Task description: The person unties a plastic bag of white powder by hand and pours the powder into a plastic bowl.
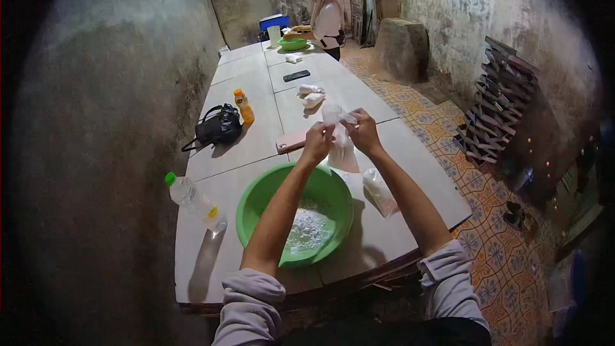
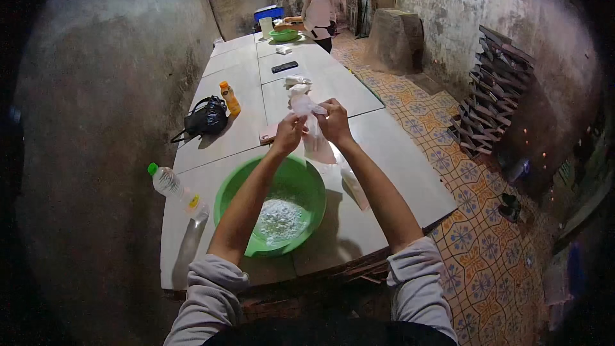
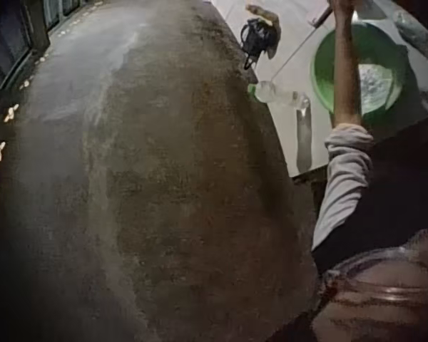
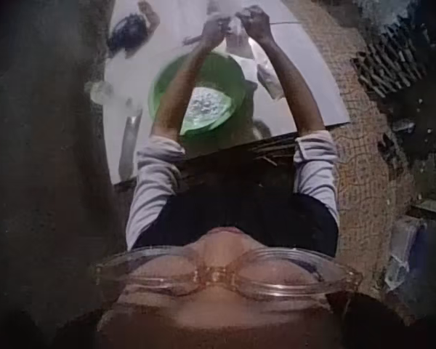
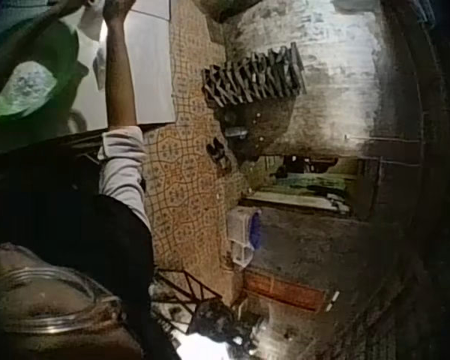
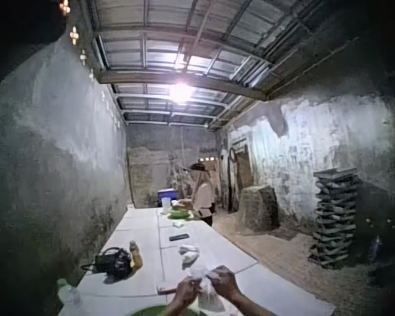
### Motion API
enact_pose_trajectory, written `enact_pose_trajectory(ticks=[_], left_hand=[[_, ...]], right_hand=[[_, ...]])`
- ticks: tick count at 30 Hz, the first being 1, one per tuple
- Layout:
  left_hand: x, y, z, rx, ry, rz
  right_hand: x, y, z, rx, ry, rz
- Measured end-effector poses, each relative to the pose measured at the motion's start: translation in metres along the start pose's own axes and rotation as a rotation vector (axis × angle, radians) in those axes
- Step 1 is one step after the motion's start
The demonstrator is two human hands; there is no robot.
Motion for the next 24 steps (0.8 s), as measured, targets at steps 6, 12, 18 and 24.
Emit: enact_pose_trajectory(ticks=[6, 12, 18, 24], left_hand=[[0.005, -0.01, 0.004, 0.177, 0.083, 0.061], [0.016, 0.005, 0.006, 0.109, -0.184, -0.036], [0.033, 0.005, 0.01, 0.125, -0.274, -0.031], [0.043, 0.0, 0.005, 0.109, -0.247, -0.021]], right_hand=[[0.0, -0.012, -0.014, 0.042, -0.06, 0.009], [0.001, -0.007, -0.044, 0.113, -0.118, 0.021], [-0.003, -0.004, -0.049, 0.162, -0.204, -0.007], [-0.005, -0.007, -0.039, 0.162, -0.119, 0.028]])
Point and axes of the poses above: each hand's wrist, its own y-axis away from the middle knuckle, its own z-axis out of the back of the hand, x = y × z, the point moved 7 cm from there along -y, towards the middle knuckle, and after that the axes turned 15 degrees about x, right-handed, at the moved point
